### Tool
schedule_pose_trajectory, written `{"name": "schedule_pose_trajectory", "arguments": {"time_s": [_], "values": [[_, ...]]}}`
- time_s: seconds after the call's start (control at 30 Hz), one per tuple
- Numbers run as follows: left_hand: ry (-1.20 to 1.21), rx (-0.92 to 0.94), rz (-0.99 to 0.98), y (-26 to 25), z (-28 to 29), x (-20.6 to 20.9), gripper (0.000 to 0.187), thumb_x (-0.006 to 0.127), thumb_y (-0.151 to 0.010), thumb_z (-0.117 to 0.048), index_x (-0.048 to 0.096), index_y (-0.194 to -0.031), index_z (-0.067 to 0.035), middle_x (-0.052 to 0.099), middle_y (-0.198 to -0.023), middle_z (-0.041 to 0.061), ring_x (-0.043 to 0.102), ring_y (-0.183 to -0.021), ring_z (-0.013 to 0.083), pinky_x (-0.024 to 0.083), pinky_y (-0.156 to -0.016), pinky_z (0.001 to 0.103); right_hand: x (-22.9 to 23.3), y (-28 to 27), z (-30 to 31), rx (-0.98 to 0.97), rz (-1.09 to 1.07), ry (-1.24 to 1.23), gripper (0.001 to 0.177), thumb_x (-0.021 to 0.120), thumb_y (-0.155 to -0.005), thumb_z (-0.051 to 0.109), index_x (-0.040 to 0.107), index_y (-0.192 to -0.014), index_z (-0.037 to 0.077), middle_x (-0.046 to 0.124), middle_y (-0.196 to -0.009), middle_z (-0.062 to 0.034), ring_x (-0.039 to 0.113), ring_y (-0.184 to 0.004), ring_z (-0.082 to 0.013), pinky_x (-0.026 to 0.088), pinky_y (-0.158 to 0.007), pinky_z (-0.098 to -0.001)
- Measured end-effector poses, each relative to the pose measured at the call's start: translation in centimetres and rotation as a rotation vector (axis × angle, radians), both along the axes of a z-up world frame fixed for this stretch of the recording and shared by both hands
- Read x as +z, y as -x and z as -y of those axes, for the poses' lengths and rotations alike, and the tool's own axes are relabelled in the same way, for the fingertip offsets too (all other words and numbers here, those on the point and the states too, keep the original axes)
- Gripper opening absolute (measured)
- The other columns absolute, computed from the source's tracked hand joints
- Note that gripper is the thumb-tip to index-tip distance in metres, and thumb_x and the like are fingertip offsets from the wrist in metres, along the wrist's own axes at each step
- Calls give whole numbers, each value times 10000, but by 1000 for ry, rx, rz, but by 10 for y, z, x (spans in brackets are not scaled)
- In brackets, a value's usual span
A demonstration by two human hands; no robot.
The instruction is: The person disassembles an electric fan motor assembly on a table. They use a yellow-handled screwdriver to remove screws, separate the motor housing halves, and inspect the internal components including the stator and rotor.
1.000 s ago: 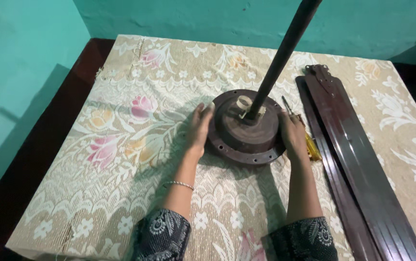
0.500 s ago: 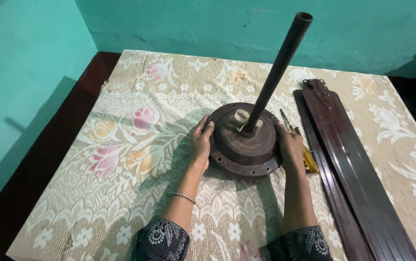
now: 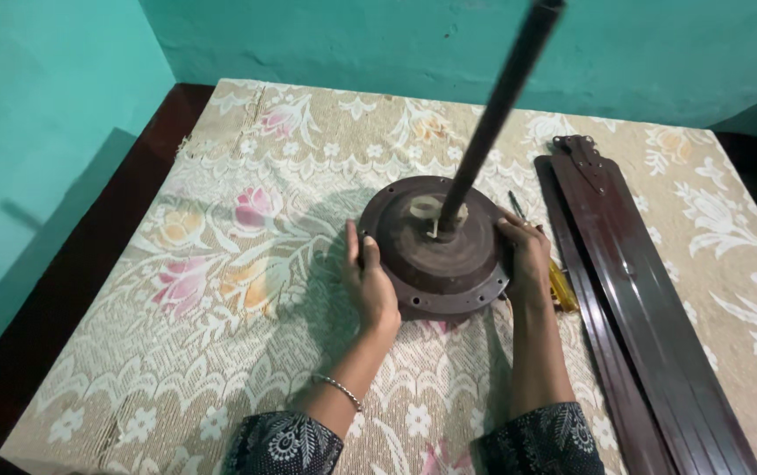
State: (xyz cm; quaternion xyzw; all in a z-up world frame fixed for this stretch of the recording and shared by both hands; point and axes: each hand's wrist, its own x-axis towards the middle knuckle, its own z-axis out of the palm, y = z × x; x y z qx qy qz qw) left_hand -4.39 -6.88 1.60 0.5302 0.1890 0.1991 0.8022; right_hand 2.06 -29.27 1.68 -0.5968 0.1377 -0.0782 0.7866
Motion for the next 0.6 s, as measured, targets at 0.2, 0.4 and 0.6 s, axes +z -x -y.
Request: {"name": "schedule_pose_trajectory", "arguments": {"time_s": [0.2,0.4,0.6], "values": [[-169,117,107,6,6,-5,527,484,-1063,-233,432,-1559,-64,430,-1646,156,402,-1522,281,288,-1233,389,2,-8,-4,82,1,57,371,640,-957,95,680,-1296,-51,728,-1018,-81,681,-840,-130,533,-749,-220],[-160,53,129,11,5,-5,607,426,-1061,-251,257,-1615,-68,257,-1690,178,257,-1556,316,243,-1233,427,14,-7,4,176,-16,218,355,635,-1013,169,694,-1301,-30,733,-994,-92,652,-806,-128,513,-713,-237],[-541,131,128,6,-9,5,721,442,-1126,-347,108,-1638,36,189,-1690,317,222,-1576,440,174,-1277,508,66,34,38,184,66,674,288,699,-932,134,723,-1167,-31,770,-992,-82,723,-830,-134,575,-732,-280]]}}
